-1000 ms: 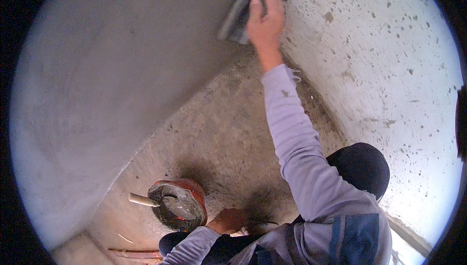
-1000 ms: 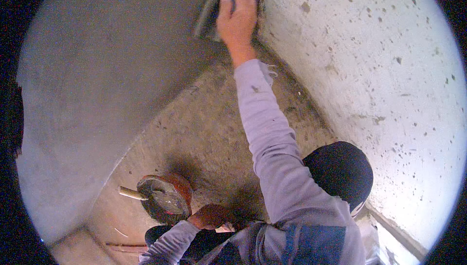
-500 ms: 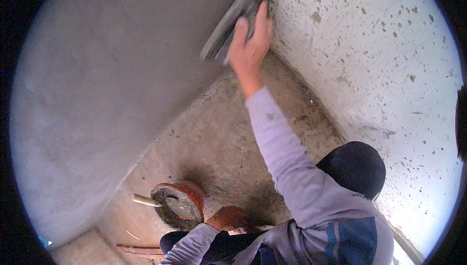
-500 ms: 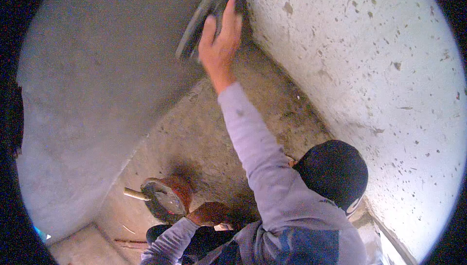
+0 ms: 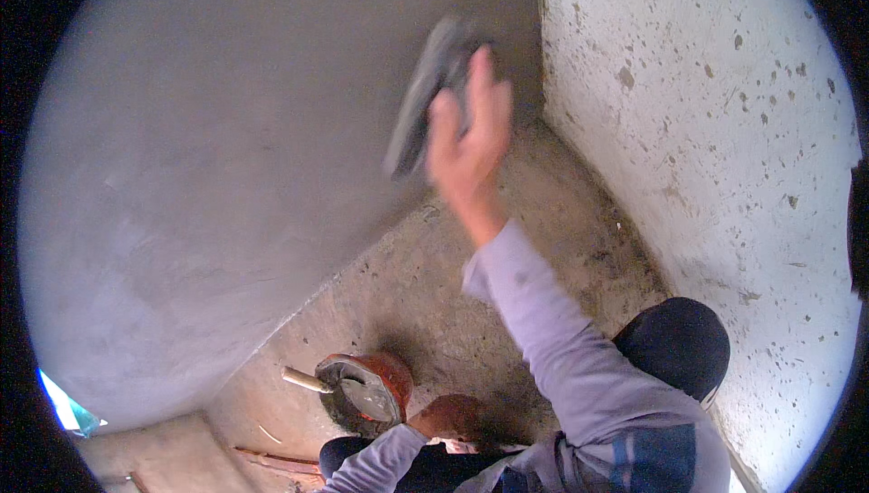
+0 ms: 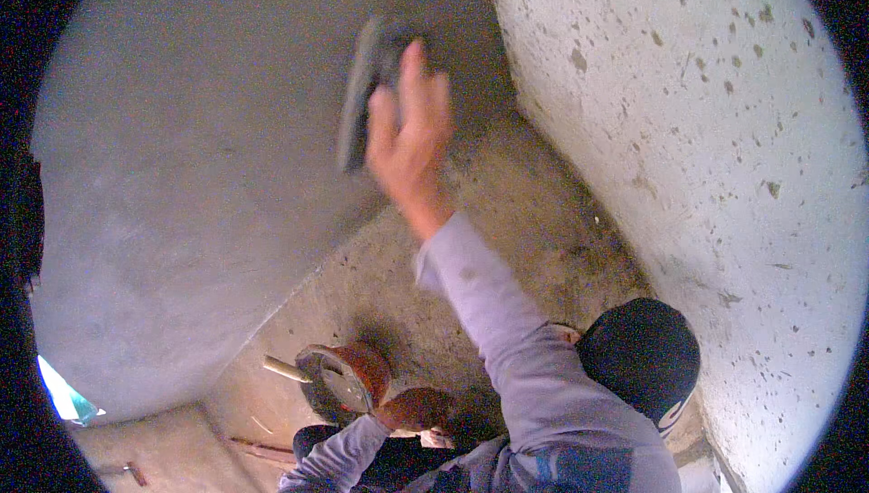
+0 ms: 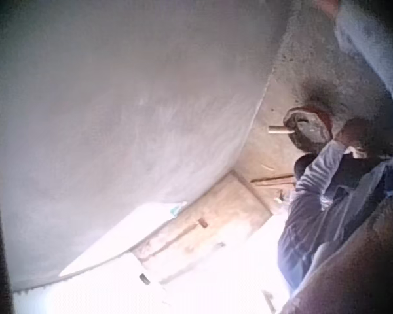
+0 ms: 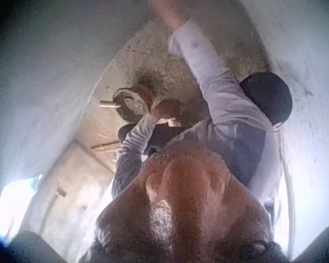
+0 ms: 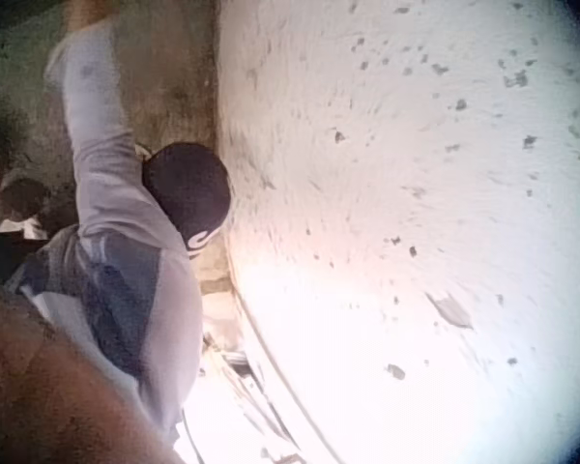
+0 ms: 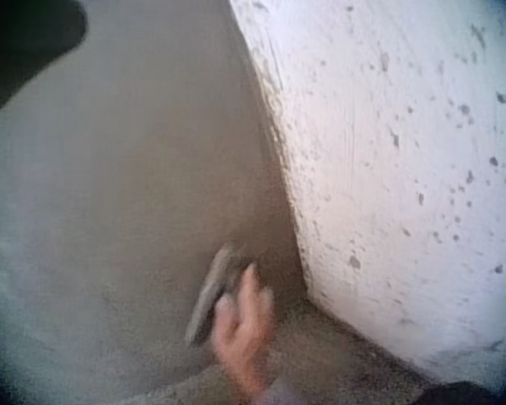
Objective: The person smooths wet plaster onto a wall using a hand float, occasionally picking up fresh mortar from a bucket with a trowel and applying it to the float.
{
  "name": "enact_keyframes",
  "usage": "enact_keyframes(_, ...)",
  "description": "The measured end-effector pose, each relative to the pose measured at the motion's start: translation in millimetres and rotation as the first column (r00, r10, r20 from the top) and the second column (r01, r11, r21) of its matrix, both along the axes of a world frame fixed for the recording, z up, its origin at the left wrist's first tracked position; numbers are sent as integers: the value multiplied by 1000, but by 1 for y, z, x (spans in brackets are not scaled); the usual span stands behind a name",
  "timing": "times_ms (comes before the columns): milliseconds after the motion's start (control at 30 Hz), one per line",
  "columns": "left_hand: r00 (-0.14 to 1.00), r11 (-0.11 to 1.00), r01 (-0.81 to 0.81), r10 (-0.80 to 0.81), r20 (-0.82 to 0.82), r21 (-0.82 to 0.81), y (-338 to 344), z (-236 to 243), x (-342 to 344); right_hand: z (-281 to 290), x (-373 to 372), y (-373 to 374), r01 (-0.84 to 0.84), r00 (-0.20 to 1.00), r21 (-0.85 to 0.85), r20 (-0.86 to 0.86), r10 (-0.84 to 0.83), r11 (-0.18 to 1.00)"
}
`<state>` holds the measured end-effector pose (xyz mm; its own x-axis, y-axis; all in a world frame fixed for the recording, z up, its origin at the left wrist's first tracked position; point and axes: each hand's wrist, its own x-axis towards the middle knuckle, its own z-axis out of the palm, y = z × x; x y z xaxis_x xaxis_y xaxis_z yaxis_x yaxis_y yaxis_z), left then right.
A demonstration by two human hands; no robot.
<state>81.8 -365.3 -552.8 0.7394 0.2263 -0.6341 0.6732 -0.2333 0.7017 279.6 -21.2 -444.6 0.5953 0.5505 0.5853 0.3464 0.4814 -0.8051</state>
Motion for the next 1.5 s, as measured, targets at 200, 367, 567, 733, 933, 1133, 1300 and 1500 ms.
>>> enact_keyframes(200, 980, 976, 117, -144, -140, -184, -19, -14, 1, 29, -18, 27, -109, 988, 35, 110, 104, 993)
enact_keyframes(367, 992, 996, 89, -86, 87, -31, -14, -30, -11, -45, -134, -75, -706, 657, -3, 370, 657, 708)
enact_keyframes(567, 998, 1000, -12, 13, -62, 9, 5, 6, 6, 14, 28, 28, 76, 993, 69, 87, -82, 995)
enact_keyframes(733, 987, 993, 32, -50, -156, -116, -14, -2, 3, 43, -15, 41, -77, 986, 187, 163, 47, 979)
enact_keyframes(933, 989, 996, 23, -36, -143, -91, 5, 24, 34, -49, -153, -120, -831, 411, -196, 411, 813, 520)
enact_keyframes(1133, 988, 891, -133, 83, 134, 434, -16, 114, 38, 9, -136, -90, -958, 286, 31, 231, 930, 287)
enact_keyframes(1300, 972, 875, -205, 234, -12, 438, -37, 155, 42, 35, -122, -105, -848, 364, -148, 535, 762, 509)
enact_keyframes(1500, 883, 663, -468, 377, 279, 584, -71, 135, 22, 60, -171, -126, -912, 101, -264, 597, 796, 314)
